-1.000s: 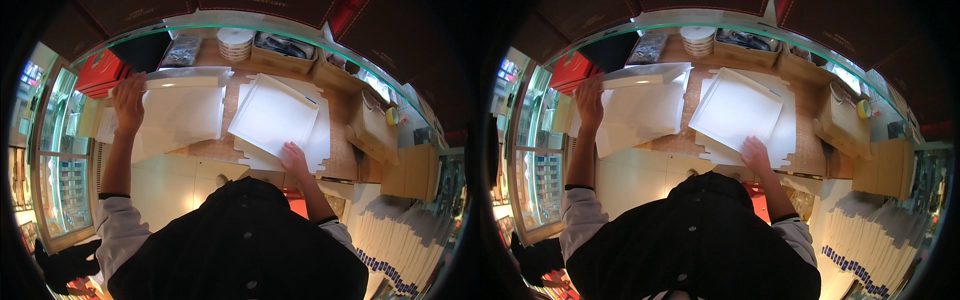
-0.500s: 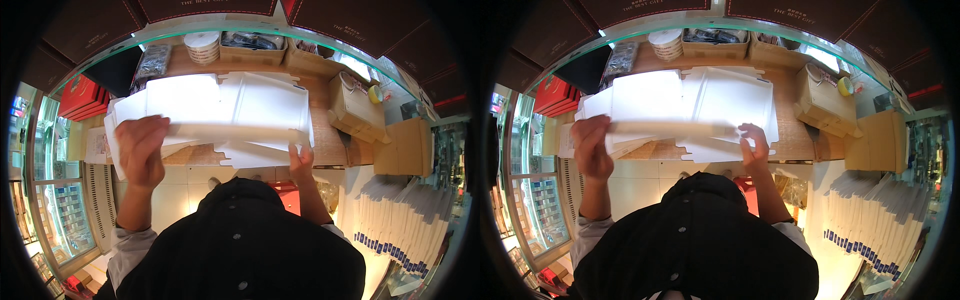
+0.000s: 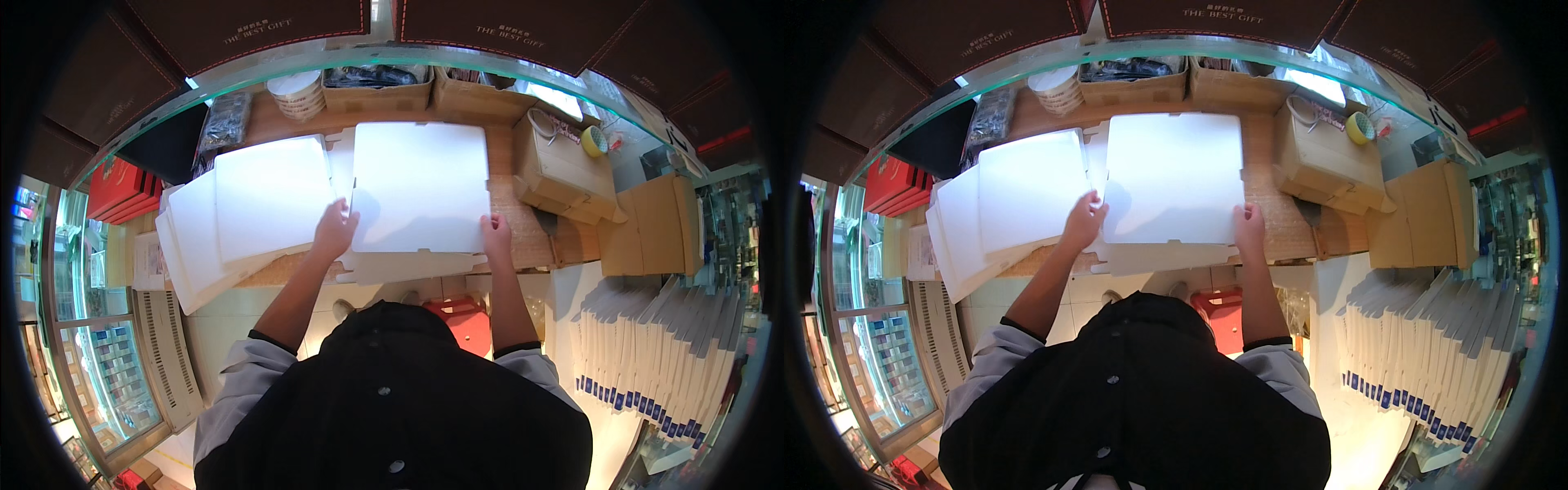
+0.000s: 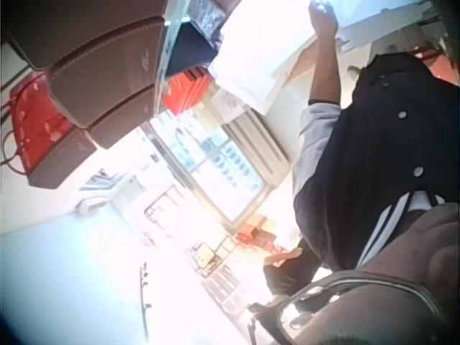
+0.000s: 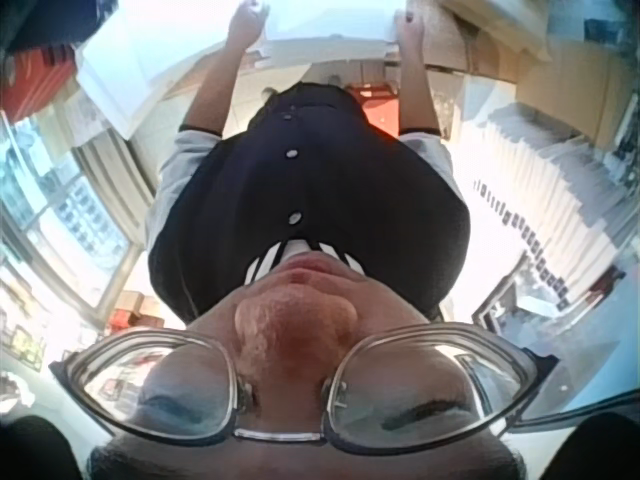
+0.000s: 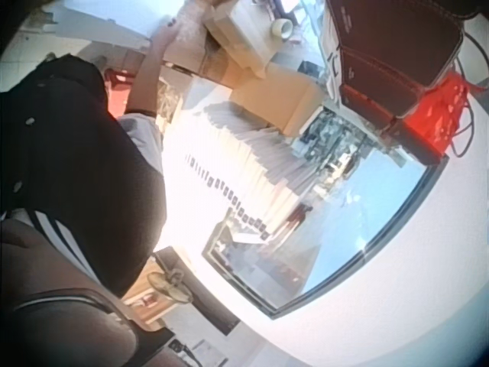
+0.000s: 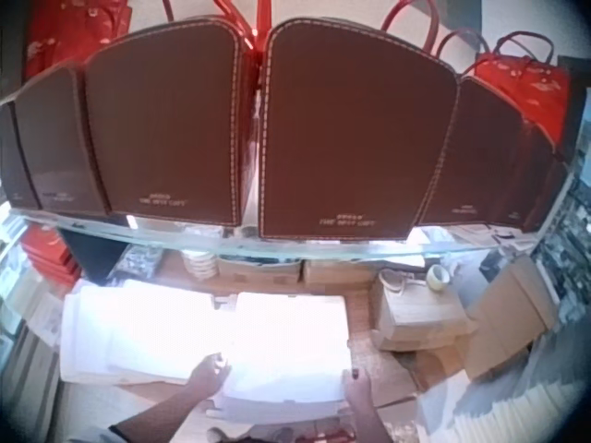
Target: The person assembles white cardboard boxes by folding and interlocking their flaps on a wooden table. They retrieve a stack of flat boxes from a plastic bag, then repeatedly fold each box into shape and stack the finished units.
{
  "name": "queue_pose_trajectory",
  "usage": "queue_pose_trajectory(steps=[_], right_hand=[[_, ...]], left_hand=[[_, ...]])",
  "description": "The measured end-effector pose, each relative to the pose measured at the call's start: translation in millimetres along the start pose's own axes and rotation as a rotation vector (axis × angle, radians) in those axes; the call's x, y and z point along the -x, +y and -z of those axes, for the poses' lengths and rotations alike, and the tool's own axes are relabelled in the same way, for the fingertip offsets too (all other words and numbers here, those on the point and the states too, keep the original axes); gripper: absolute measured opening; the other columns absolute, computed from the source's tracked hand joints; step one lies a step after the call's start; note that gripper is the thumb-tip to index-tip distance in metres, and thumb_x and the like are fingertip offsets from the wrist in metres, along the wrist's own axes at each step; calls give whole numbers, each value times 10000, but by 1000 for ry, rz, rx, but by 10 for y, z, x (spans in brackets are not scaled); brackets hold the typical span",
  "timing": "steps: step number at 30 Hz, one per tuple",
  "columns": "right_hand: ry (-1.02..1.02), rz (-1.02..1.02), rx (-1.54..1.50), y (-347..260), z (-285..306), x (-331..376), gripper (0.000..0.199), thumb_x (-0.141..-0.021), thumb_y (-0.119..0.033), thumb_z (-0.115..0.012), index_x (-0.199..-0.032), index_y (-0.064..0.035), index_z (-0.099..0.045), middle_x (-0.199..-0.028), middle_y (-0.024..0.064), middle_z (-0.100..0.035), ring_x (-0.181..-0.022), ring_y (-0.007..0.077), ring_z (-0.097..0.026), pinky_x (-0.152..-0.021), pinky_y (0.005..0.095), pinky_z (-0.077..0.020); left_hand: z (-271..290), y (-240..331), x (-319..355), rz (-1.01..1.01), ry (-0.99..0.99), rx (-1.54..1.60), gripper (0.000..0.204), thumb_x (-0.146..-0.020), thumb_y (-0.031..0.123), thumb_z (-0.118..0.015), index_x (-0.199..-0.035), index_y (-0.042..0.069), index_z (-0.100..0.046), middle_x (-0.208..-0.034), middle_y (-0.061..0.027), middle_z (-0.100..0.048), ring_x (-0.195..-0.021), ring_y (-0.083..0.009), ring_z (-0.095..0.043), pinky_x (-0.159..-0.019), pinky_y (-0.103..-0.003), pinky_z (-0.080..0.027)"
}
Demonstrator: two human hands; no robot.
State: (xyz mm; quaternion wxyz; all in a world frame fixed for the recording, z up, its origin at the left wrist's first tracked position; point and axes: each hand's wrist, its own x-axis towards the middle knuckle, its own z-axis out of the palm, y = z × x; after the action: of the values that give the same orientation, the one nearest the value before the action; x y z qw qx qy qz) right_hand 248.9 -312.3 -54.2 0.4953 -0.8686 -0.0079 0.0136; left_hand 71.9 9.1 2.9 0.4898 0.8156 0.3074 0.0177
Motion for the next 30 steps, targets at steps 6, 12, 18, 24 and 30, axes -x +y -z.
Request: queue_pose_trajectory(steps=[6,12,18,24,30], right_hand=[[-275,-148,122,-173,37,71,364,-883,-320,-604,-986,30,-601,-837,172,-607,-848,275,-607,-763,422,-485],[-318,-183,20,40,-5,162,413,-913,-352,-541,-972,56,-581,-853,224,-610,-854,321,-615,-781,439,-471],[-287,-18,18,53,91,444,338,-932,-277,-511,-1079,9,-616,-937,176,-662,-873,287,-627,-776,400,-476],[-455,-114,-38,-95,135,477,376,-901,-284,-524,-1160,-20,-592,-1039,232,-648,-999,368,-614,-887,426,-465],[-383,-167,123,-123,-57,495,467,-869,-340,-572,-1137,43,-579,-1109,293,-602,-1043,433,-577,-933,450,-449]], left_hand=[[-189,39,-73,38,-11,-430,624,-893,329,-578,-1357,-32,-368,-1260,-252,-550,-1136,-397,-558,-947,-463,-451],[-201,113,-204,96,-111,-432,658,-885,367,-576,-1368,-27,-366,-1232,-265,-577,-1154,-395,-556,-965,-444,-441],[-284,-27,-190,78,-23,-394,649,-890,372,-559,-1367,-24,-365,-1195,-266,-597,-1111,-409,-578,-949,-470,-449],[-268,-258,-278,-168,211,-527,651,-866,376,-582,-1330,-38,-389,-1166,-277,-603,-1095,-420,-583,-958,-476,-440],[-148,-308,-461,37,-22,-514,604,-836,372,-613,-1233,-61,-473,-1159,-296,-596,-1110,-422,-571,-955,-462,-446]])
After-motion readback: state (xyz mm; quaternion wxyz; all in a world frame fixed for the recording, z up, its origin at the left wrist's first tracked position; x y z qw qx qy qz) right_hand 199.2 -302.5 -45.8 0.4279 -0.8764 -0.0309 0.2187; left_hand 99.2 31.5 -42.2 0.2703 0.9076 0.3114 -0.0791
